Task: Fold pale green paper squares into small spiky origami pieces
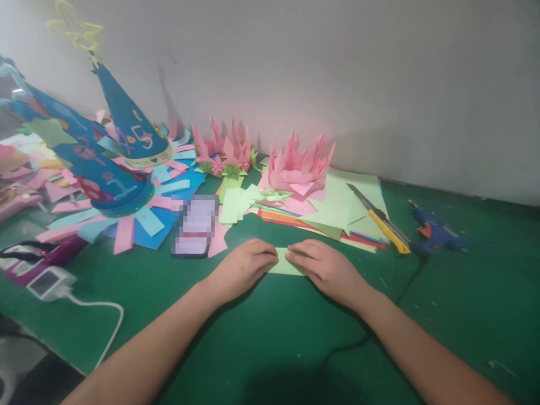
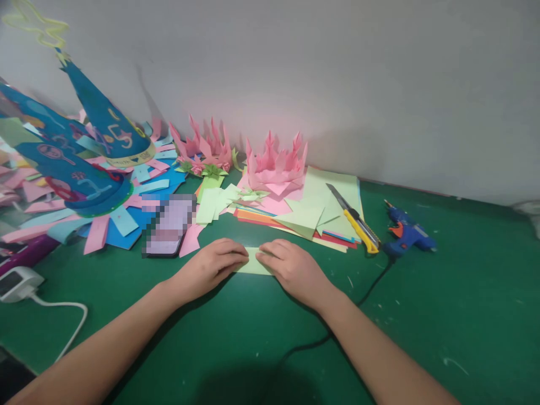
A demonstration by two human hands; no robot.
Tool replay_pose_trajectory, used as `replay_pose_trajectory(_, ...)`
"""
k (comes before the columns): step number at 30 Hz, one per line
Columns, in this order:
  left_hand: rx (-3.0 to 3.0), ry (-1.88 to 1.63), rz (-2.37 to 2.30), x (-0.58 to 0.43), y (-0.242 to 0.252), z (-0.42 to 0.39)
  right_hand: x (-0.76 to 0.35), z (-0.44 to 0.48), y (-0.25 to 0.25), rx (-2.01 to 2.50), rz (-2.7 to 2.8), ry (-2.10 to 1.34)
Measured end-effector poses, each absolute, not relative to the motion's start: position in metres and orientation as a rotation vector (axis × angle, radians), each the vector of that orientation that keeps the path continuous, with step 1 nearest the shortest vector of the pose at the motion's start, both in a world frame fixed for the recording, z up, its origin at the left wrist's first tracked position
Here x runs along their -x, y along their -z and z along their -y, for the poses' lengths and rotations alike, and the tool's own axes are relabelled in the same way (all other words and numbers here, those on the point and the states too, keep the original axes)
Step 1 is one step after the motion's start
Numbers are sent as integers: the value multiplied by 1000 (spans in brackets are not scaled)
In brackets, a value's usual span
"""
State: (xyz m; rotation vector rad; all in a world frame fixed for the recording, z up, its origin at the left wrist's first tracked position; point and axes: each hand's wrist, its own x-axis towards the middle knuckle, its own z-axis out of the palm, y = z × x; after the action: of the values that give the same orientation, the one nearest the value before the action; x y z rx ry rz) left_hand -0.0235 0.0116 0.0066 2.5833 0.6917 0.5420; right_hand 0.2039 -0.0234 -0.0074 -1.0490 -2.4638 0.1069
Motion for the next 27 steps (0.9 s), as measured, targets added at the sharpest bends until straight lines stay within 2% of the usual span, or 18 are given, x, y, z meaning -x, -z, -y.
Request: replay_pose_trajectory(27, -2608, -697, -717, 18, -1, -10, -202, 26, 1, 964, 2543, -151)
